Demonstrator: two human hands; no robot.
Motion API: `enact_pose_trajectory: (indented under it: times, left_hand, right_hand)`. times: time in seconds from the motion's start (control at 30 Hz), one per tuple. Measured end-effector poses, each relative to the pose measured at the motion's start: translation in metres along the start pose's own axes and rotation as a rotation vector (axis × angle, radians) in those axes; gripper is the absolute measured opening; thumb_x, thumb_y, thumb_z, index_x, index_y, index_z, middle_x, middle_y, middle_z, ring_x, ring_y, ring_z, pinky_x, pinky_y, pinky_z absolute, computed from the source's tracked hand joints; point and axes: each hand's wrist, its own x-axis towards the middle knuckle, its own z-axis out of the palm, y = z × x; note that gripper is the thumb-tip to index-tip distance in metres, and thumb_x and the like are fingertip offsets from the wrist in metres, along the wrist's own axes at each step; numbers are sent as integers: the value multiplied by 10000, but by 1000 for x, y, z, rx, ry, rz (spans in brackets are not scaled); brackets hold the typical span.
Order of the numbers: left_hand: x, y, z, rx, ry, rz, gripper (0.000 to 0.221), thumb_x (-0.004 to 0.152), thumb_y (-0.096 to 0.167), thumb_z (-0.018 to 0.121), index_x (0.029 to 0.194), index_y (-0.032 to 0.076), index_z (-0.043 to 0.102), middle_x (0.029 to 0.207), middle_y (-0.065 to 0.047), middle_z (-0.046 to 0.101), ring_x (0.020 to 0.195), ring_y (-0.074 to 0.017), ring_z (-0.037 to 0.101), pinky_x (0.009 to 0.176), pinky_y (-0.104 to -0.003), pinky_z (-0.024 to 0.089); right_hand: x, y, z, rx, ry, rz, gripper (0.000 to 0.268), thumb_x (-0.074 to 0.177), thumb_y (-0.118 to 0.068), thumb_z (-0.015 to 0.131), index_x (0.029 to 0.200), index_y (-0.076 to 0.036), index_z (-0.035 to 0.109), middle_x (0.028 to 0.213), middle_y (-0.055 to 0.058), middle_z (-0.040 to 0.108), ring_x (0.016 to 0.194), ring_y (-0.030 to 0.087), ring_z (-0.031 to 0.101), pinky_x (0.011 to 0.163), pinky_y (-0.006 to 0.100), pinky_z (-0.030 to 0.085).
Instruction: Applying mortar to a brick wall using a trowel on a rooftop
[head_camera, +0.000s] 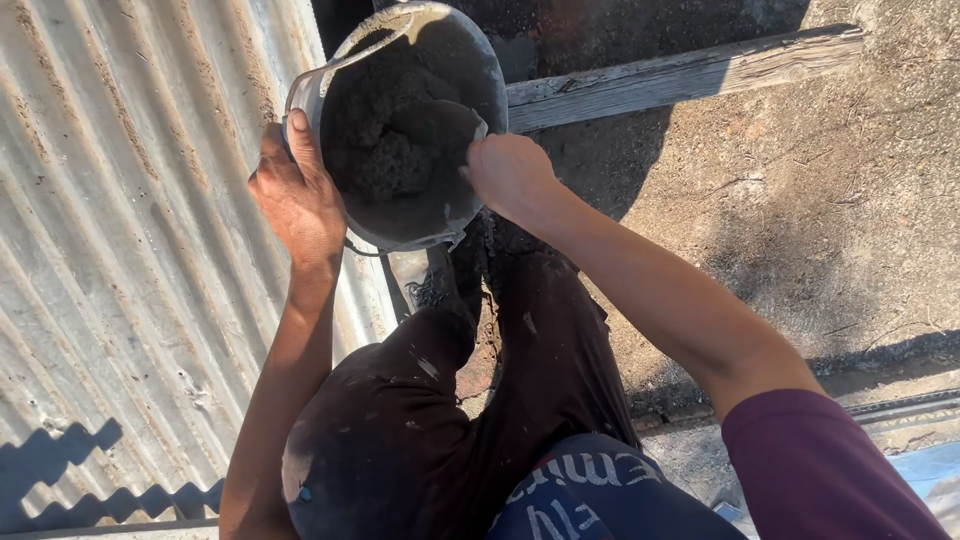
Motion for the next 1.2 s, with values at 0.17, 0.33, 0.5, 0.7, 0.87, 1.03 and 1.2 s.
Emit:
enact_pose_trajectory:
  times: [0.17, 0.33, 0.5, 0.7, 0.87, 1.03, 1.2]
  left_hand:
    - [-3, -4, -3, 45, -26, -22, 662, 1145, 559, 408, 1052, -47, 656, 888, -324, 696, 934, -533, 680, 858, -616, 522]
    - [-1, -11, -3, 44, 19, 38, 630, 1156, 533, 412, 991, -39, 619, 804, -334, 655, 865, -555, 670, 812, -612, 525]
    - [3, -14, 2, 56, -22, 88, 607, 1175, 515, 395, 942, -15, 578, 753, -331, 609, 830, -548, 663, 797, -605, 509]
    - [2, -34, -2, 35, 22, 70, 598, 1180, 536, 418, 880, 34, 545, 663, -206, 589, 698, -379, 683, 788, -492, 558]
    - [4, -28, 0, 29, -8, 44, 604, 1182, 534, 403, 853, 39, 510, 632, -198, 501, 639, -353, 607, 778, -501, 523]
    - [3, -25, 0, 57, -2, 39, 594, 1171, 535, 410, 834, 54, 500, 623, -197, 504, 625, -333, 599, 761, -468, 530]
    - [9, -13, 1, 34, 13, 100, 581, 1178, 491, 431, 857, 15, 522, 669, -276, 533, 665, -427, 623, 752, -505, 516]
  right_hand:
    - [-31, -54, -37, -147, -69, -132, 390, 1059, -264, 535, 737, -76, 652, 507, 87, 571, 432, 229, 591, 414, 336, 551]
    - [13, -8, -60, -308, 178, -76, 347, 1042, -204, 565, 711, -103, 599, 489, 35, 546, 397, 200, 591, 380, 347, 544]
    - [-5, -31, 10, 99, 134, -48, 399, 1044, -209, 543, 668, -77, 572, 502, 119, 590, 422, 272, 614, 404, 411, 557]
    - [-48, -3, -80, -17, -71, 18, 332, 1076, -238, 539, 1072, 52, 702, 768, 185, 718, 573, 300, 707, 474, 409, 589]
    - [-56, -14, -44, 67, -108, -13, 338, 1045, -269, 592, 1067, 44, 716, 766, 194, 718, 600, 326, 721, 460, 395, 598]
    - [-70, -28, -63, 206, -212, -73, 343, 1052, -272, 583, 1082, 37, 728, 751, 193, 712, 593, 331, 711, 474, 414, 577]
    - [-36, 3, -39, 464, -242, -42, 412, 1036, -348, 576, 1060, 27, 745, 761, 187, 720, 594, 313, 703, 501, 401, 580]
